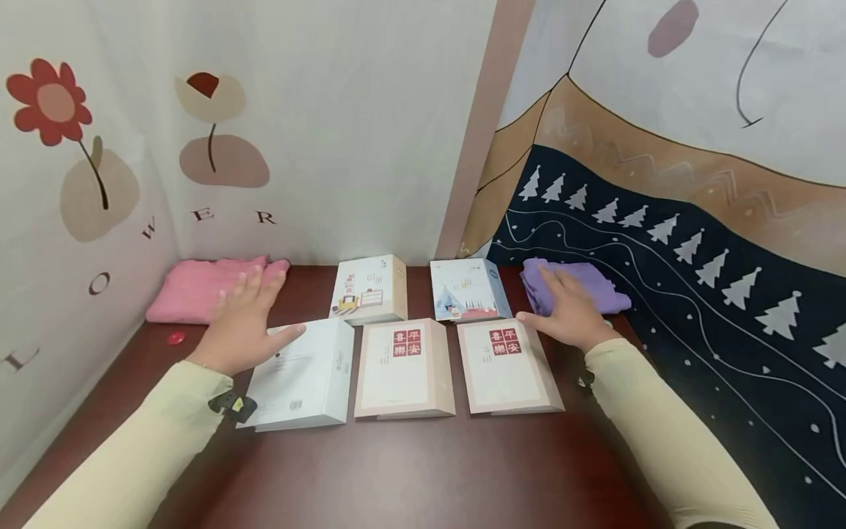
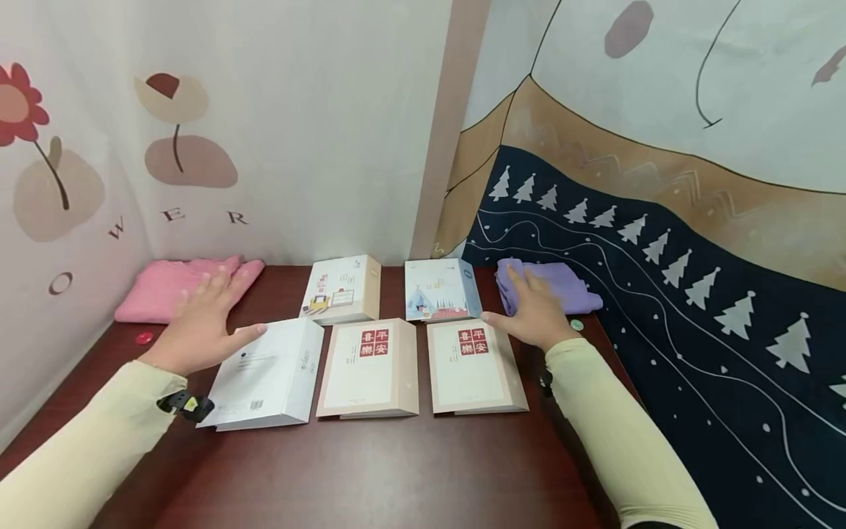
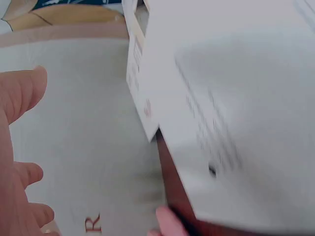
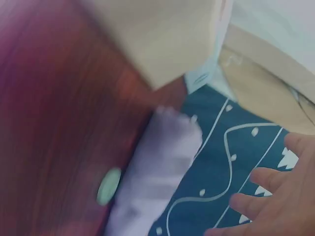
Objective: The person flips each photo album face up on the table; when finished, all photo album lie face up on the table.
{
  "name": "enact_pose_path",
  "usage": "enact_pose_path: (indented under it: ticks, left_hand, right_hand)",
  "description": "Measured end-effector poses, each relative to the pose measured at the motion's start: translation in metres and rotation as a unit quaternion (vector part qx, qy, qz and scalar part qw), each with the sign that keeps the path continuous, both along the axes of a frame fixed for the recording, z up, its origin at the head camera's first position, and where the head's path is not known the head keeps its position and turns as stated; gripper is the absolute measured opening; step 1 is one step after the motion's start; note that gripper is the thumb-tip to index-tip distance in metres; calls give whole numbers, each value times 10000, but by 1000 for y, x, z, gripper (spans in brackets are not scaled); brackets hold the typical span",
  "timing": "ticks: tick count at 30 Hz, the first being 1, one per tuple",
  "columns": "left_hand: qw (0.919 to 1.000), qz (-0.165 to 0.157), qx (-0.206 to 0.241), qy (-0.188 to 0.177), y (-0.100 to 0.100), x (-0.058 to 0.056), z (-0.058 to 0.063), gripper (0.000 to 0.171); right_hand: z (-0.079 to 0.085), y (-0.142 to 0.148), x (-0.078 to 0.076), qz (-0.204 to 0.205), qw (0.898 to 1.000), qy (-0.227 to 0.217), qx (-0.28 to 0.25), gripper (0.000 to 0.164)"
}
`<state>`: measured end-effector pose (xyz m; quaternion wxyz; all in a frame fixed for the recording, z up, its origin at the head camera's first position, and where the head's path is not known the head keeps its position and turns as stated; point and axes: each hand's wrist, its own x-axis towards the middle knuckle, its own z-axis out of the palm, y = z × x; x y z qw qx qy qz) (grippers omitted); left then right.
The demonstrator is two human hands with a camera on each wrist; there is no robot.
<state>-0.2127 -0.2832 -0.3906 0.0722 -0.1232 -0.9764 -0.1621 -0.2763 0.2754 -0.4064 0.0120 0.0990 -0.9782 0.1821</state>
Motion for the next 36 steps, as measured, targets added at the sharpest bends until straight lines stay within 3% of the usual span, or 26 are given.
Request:
enact_pose_path:
  ticks: [7, 17, 21, 27, 36]
  left_hand:
    - [9958, -170, 863, -241, 32, -10, -6, 93]
    - [9828, -293, 1789, -359, 85, -23, -20, 78]
    - [9770, -322, 2022, -598, 108, -29, -21, 75]
    - [9659, -357, 2378, -962, 139, -43, -21, 70]
    - [9390, -466, 3025, -1571, 175, -67, -23, 66]
  right_hand:
    - [-5, -26, -10, 304, 9926, -311, -1132, 105]
    - [-1, -62, -23, 340, 9808, -797, -1745, 97]
    - [0, -67, -32, 285, 9746, -1064, -1949, 97]
    - [-2, -68, -47, 291, 9642, -1362, -2256, 93]
    - [-5, -64, -65, 177, 9600, -1785, -2149, 91]
